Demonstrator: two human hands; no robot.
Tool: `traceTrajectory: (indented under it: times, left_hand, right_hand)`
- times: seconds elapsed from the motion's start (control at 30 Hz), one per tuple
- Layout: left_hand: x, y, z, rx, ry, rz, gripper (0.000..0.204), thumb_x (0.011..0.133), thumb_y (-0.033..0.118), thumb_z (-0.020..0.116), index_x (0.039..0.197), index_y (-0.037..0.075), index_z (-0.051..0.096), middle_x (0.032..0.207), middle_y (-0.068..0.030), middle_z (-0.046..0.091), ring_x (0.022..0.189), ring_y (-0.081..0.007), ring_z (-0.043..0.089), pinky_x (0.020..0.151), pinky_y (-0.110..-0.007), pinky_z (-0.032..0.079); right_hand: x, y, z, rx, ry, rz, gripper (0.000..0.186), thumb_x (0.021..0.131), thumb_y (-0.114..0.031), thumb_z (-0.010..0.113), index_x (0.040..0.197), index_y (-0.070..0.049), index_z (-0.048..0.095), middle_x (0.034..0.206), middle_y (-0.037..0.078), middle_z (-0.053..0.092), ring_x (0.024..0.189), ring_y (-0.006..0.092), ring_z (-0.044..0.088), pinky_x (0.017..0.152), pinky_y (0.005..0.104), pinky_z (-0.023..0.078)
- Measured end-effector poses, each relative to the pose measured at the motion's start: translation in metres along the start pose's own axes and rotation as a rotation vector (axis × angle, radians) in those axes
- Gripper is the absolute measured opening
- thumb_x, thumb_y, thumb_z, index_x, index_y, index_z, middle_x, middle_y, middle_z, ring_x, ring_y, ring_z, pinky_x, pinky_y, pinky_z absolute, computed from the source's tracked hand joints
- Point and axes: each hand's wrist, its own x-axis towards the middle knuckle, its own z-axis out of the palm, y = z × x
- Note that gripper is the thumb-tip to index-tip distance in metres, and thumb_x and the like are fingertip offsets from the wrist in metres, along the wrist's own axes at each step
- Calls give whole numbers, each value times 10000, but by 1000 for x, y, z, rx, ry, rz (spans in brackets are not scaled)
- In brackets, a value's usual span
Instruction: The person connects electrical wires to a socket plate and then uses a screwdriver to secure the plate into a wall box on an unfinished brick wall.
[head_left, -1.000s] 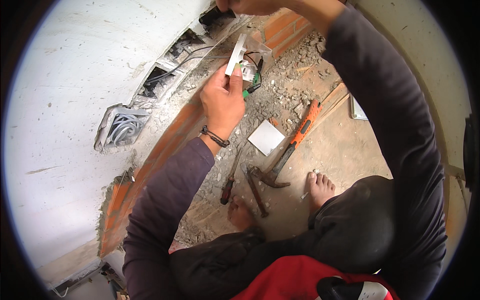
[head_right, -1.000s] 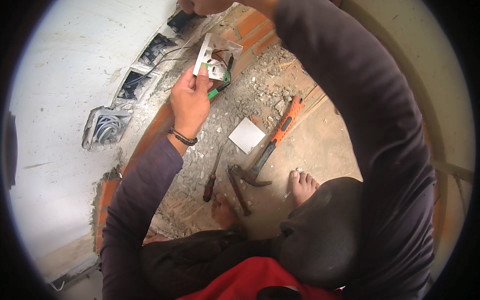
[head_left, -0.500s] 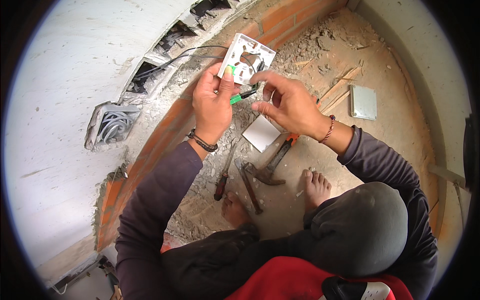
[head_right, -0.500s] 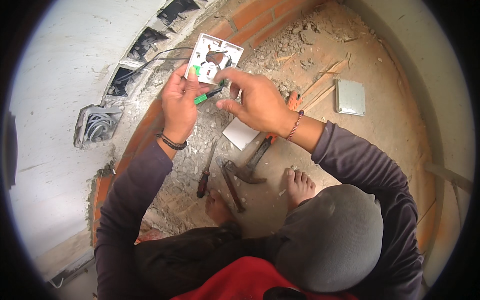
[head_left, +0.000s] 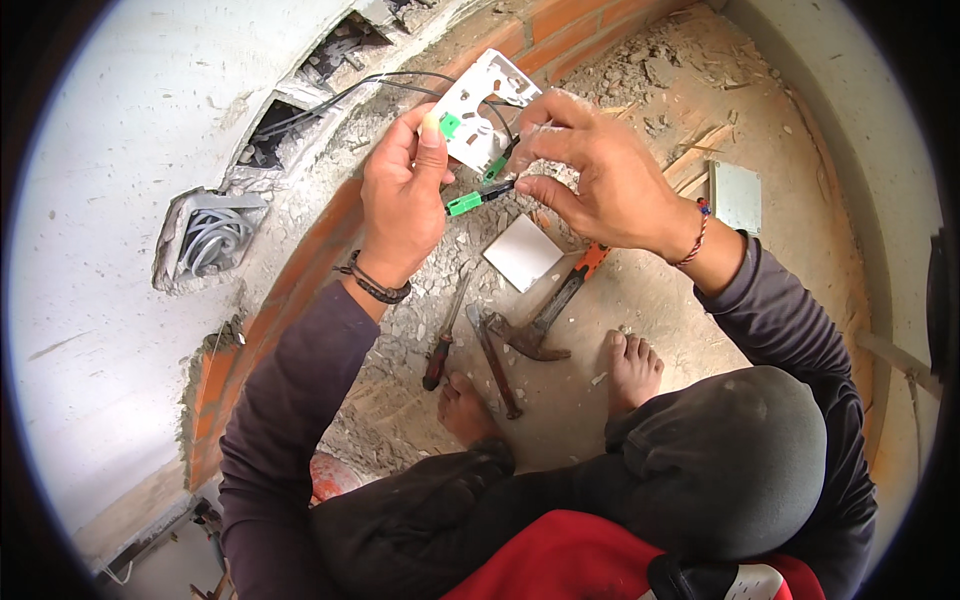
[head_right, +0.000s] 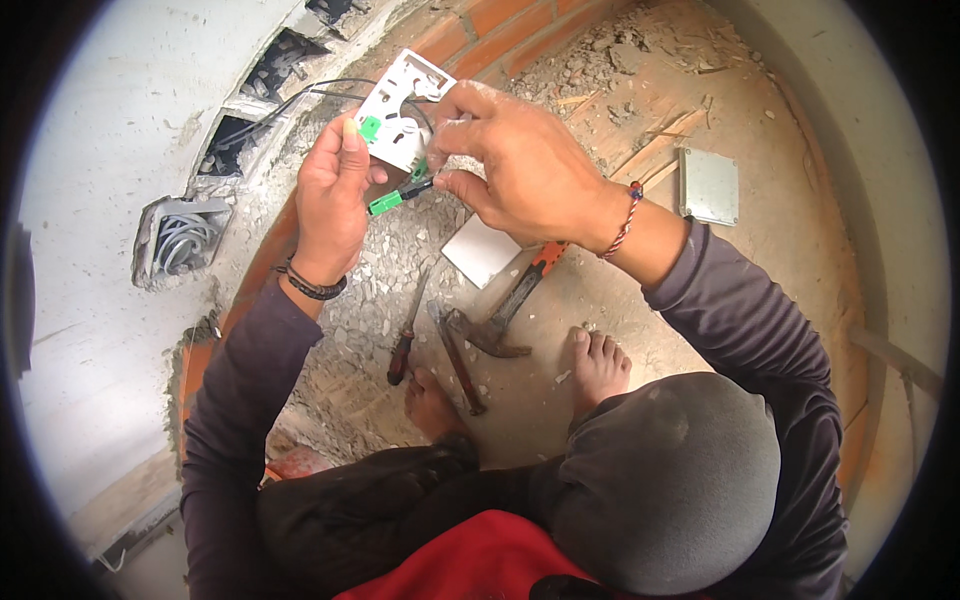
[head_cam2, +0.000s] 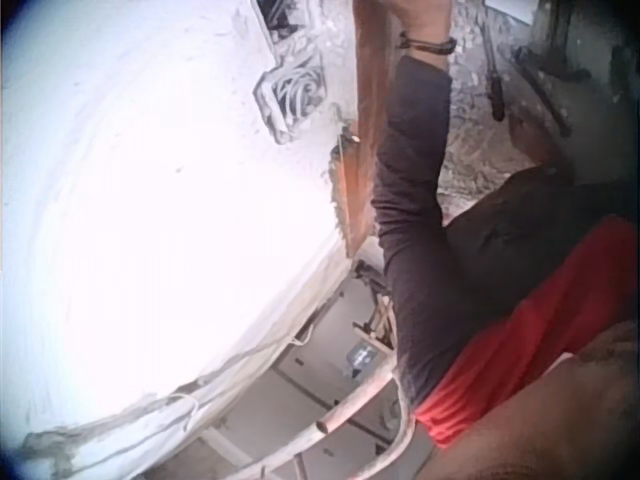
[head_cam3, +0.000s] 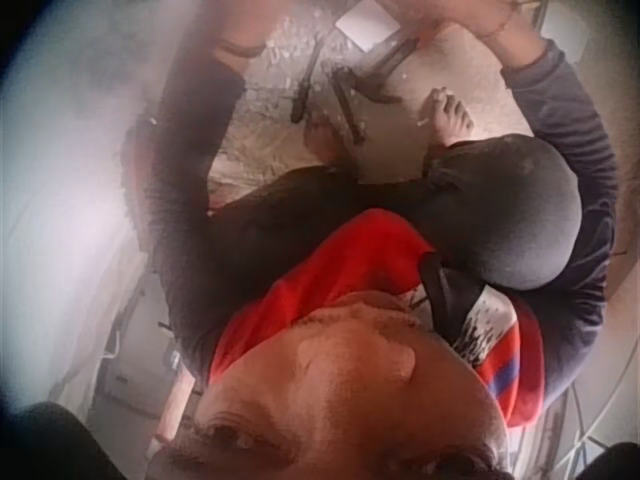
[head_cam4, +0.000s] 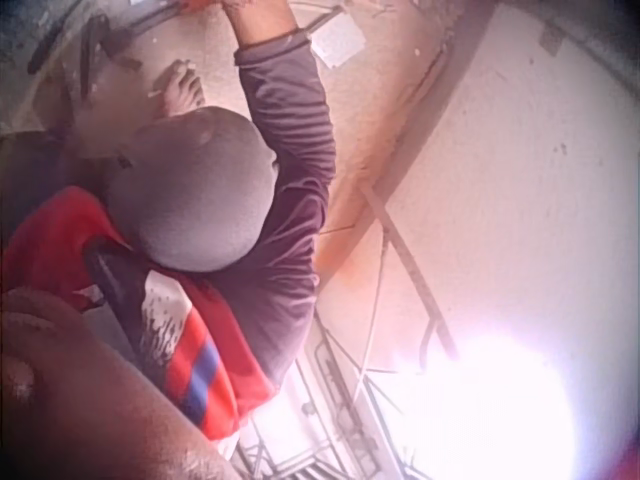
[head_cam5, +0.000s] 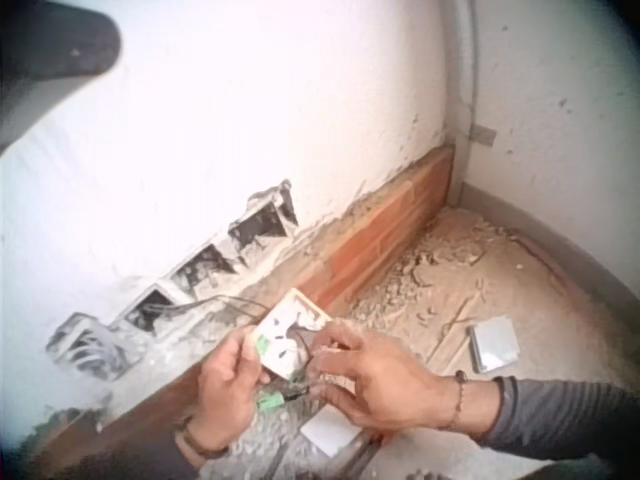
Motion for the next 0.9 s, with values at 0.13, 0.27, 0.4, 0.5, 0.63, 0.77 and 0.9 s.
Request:
traceTrajectory:
  times: [0.13,0.27,0.4,0.5,0.63,0.77,0.9]
  left_hand:
    - [-5,6,-3,14,-33,-40,382,1076,339,485,1296,34,553,1084,7,638,909,-31,527,766,-211,442]
    - [-7,9,0,-25,-52,-46,412,1072,347,493,1335,32,531,1127,4,635,933,-33,530,775,-210,441]
    - [-6,8,-3,-93,-61,-69,452,1066,344,507,1385,25,482,1179,-8,615,960,-38,526,786,-214,439]
    - [-5,9,-4,-178,-91,-93,507,1060,335,521,1447,21,427,1217,-12,597,989,-43,523,797,-219,433]
    - [-5,16,-8,-281,-176,-184,564,1055,319,532,1510,31,365,1243,0,585,1038,-51,513,836,-233,417]
    - [-2,17,-14,-294,-252,-258,565,1054,318,532,1523,55,360,1272,15,580,1082,-57,503,877,-243,401]
    - [-4,20,-11,-348,-219,-271,527,1045,304,554,1490,56,420,1248,2,604,1033,-57,531,862,-237,419]
  right_hand:
    - [13,2,-8,-64,172,48,194,782,-118,775,957,-96,696,928,84,607,817,271,619,732,371,510]
    - [21,11,-3,1,272,128,172,793,-110,762,948,-102,691,865,57,606,751,206,589,685,326,494]
    - [25,14,9,109,272,164,169,796,-117,771,942,-89,691,902,62,621,746,208,599,686,323,500]
    - [26,13,10,25,256,112,187,806,-103,725,987,-89,684,985,70,626,822,230,620,732,345,517]
    - [29,8,13,-23,258,94,184,820,-76,781,995,-132,768,1073,46,614,792,134,607,658,278,502]
    - [30,8,15,-193,307,-14,221,775,-73,796,972,-172,793,1086,74,610,780,193,609,678,318,508]
    - [31,6,14,-326,321,-73,242,756,-93,807,971,-203,798,1089,73,614,783,215,605,684,340,509]
